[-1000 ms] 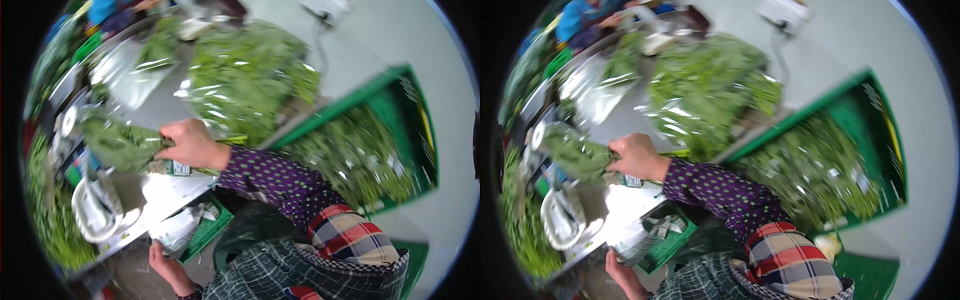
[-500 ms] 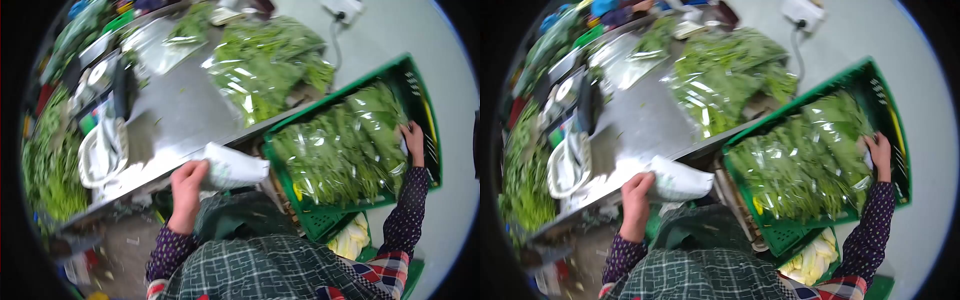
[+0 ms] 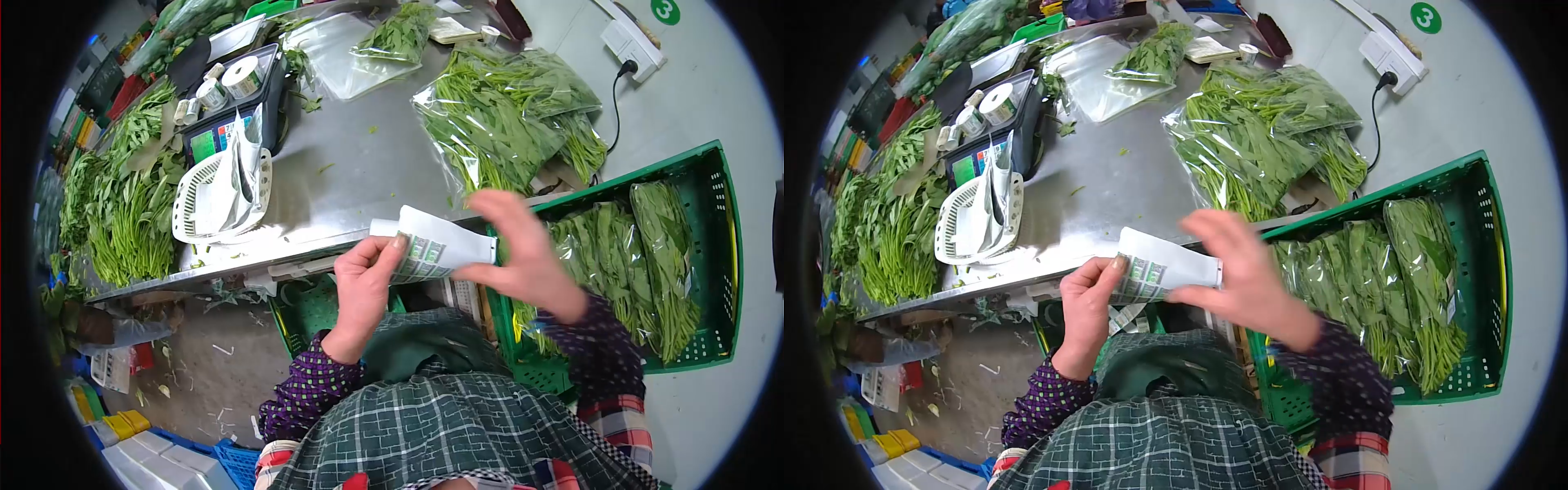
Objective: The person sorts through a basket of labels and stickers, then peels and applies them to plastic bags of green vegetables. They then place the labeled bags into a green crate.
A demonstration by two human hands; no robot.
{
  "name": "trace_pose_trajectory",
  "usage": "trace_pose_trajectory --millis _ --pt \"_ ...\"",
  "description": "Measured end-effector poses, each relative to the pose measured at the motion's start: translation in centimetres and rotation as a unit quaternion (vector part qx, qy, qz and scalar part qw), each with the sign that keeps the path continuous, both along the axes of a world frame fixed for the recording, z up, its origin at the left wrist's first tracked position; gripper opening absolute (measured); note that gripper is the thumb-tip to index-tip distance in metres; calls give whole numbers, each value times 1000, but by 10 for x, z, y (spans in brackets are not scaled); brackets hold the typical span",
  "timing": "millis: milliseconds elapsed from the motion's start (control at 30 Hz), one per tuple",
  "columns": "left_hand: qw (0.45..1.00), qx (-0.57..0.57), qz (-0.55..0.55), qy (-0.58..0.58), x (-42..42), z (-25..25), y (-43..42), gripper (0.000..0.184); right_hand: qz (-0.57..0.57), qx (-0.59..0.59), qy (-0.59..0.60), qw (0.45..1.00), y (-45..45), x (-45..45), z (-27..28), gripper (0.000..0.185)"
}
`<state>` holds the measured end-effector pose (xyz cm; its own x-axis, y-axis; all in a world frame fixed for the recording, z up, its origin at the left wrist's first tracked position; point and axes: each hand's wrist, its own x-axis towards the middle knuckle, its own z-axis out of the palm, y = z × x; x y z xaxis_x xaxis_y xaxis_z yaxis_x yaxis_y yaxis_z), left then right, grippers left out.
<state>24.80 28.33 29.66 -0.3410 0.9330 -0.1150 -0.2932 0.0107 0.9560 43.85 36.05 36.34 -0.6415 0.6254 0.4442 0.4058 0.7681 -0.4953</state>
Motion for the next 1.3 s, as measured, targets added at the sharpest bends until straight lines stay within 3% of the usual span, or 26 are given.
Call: trace_pose_trajectory --millis 67,167,300,500,833,900,1033,1067,1133,1167,1233,1300 --pt "1000 3 4 2 1 4 -4 13 25 -203 29 978 -1 -23 -20 47" --pt "998 33 18 45 0 4 -10 16 88 -246 52 964 4 -29 -25 35" --pt "999 -29 1 -19 -14 -1 -12 29 122 -229 64 964 3 -42 -25 25" --pt "998 -54 7 -25 -17 8 -6 20 196 -171 7 965 16 -45 -30 26" --pt "996 -64 61 5 -15 7 1 18 185 -179 7 966 23 -54 -26 29" --pt "996 -54 66 -16 -13 4 1 18 149 -268 11 952 24 -52 -32 28" --pt "995 -41 71 -48 -20 2 1 17 160 -258 24 952 26 -51 -30 27" --pt "997 -62 46 28 -30 5 -2 16 150 -284 27 947 29 -50 -27 26" --pt "976 22 71 203 -39 -5 -4 16 138 -307 34 941 34 -51 -23 26" --pt "976 22 69 205 -42 -6 -3 16 133 -340 38 930 35 -53 -22 26" --pt "936 141 18 321 -46 -6 -1 22 131 -376 41 916 33 -56 -23 26" --pt "926 157 5 344 -47 5 6 24 174 -415 55 892 31 -61 -23 26"
